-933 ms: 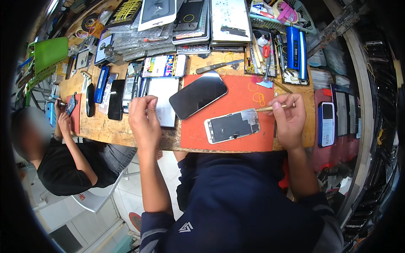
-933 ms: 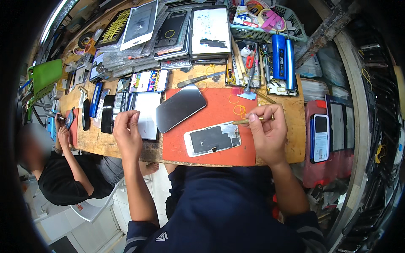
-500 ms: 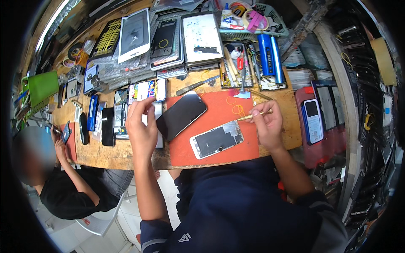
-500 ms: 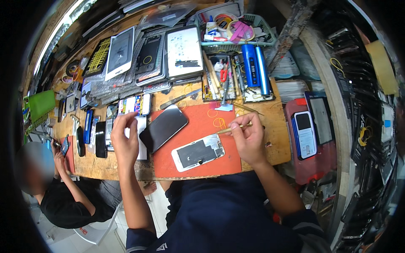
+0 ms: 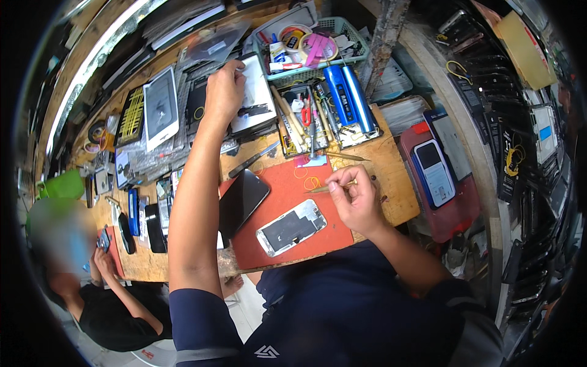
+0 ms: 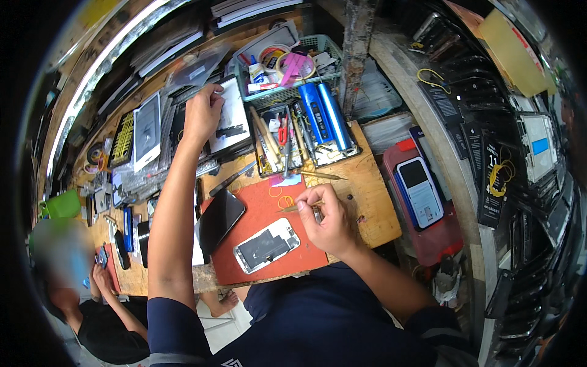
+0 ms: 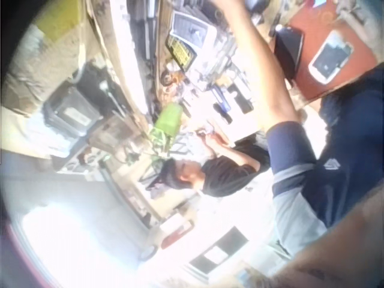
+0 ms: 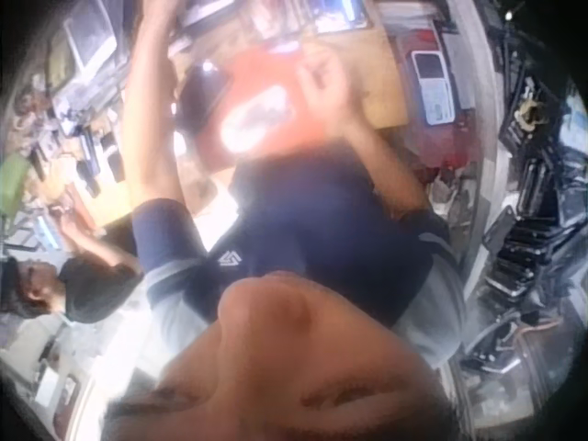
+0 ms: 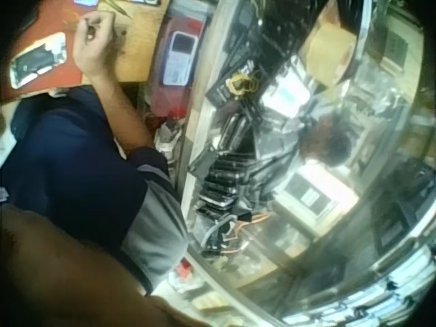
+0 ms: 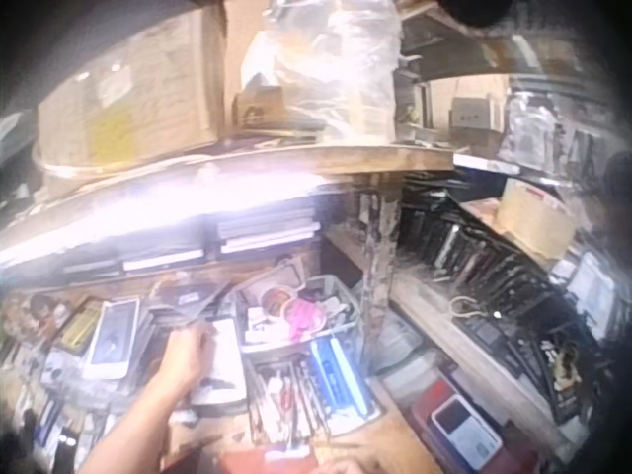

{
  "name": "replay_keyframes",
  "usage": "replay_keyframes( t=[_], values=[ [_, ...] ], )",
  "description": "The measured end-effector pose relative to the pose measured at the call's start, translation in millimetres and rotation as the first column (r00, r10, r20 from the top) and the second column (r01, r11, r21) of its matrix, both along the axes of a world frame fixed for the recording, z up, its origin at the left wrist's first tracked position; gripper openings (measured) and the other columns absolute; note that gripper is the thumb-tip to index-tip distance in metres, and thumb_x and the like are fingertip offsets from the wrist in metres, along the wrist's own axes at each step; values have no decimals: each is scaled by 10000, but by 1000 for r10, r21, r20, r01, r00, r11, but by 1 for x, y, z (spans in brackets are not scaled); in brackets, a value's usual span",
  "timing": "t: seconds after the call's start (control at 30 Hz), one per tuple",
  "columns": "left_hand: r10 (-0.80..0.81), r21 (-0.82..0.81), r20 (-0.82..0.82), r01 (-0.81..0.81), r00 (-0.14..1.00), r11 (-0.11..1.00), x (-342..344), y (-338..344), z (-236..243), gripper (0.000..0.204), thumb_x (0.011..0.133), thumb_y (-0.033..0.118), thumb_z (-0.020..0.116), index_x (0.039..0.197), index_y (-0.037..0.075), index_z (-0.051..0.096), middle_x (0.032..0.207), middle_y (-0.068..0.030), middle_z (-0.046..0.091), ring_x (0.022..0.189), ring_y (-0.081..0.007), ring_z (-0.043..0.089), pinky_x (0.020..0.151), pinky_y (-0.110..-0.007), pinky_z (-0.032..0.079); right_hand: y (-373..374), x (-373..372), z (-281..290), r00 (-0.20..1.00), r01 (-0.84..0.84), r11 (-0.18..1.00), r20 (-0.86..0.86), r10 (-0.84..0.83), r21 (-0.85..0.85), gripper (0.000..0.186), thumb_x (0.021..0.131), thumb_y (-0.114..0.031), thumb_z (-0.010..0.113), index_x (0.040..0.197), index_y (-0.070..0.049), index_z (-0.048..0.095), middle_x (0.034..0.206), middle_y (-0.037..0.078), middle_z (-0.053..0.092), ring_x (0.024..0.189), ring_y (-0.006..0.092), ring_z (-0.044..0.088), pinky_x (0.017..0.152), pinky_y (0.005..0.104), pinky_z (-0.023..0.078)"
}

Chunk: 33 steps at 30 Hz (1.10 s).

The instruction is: The person disassembles a smartphone, removes the screen, and uses a screwdriver to detach internal components. They then reassemble the device, reconnect the screen, and test the phone's functionality by turning it on and interacting with the display.

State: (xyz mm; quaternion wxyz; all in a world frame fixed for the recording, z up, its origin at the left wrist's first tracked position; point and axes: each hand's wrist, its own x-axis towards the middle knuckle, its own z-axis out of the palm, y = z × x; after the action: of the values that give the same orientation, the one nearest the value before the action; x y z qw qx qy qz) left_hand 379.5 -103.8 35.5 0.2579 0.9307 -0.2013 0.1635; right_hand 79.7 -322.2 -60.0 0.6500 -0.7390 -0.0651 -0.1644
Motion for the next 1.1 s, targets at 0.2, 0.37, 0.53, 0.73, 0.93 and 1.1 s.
replay_keyframes(
  t=[0.2,0.37,0.53,0.73,0.93,1.1],
  values=[
    [-44,-102,94,53,995,993,-24,-3,15,320,939,-8,759,1258,25,764,979,-167,806,889,-309,786,836,-418,607,2,0,9,997,43,998,59,-40,-53,184,1042,39,701,1072,-29,533,1077,158,756,956,220,741,843,348,592],
    [5,-130,113,10,994,991,-140,65,10,262,957,-21,784,1212,42,773,949,-130,762,812,-227,717,780,-363,581,4,-2,14,995,74,997,75,-73,-17,188,980,70,743,1089,-13,615,1083,165,771,988,298,781,862,385,610],
    [278,-25,-223,-291,934,956,-212,153,-21,241,989,-8,759,1225,38,774,943,-139,757,829,-260,722,781,-382,567,1,3,18,986,62,966,164,-20,-250,152,949,110,759,1060,18,712,1102,161,774,953,281,768,813,366,608],
    [285,-71,-260,-313,923,947,-252,183,-51,350,975,-57,742,1312,36,758,1022,-167,809,910,-278,791,810,-381,602,6,10,22,988,79,888,156,-9,-453,178,902,131,770,1039,21,741,1068,157,746,941,321,744,808,396,591],
    [321,-105,-325,-371,890,923,-259,184,-42,337,990,-50,741,1325,-12,756,1081,-194,850,954,-263,834,852,-367,624,5,6,16,993,58,856,118,4,-514,174,887,121,774,1028,25,742,1095,155,747,1001,353,730,860,436,590],
    [377,-134,-305,-431,875,892,-262,184,-43,266,993,-25,759,1259,-27,767,1034,-184,851,909,-242,834,834,-368,632,4,1,27,984,101,843,176,-7,-529,200,881,68,810,1064,15,747,1131,162,752,1041,371,728,905,463,584]
  ],
)
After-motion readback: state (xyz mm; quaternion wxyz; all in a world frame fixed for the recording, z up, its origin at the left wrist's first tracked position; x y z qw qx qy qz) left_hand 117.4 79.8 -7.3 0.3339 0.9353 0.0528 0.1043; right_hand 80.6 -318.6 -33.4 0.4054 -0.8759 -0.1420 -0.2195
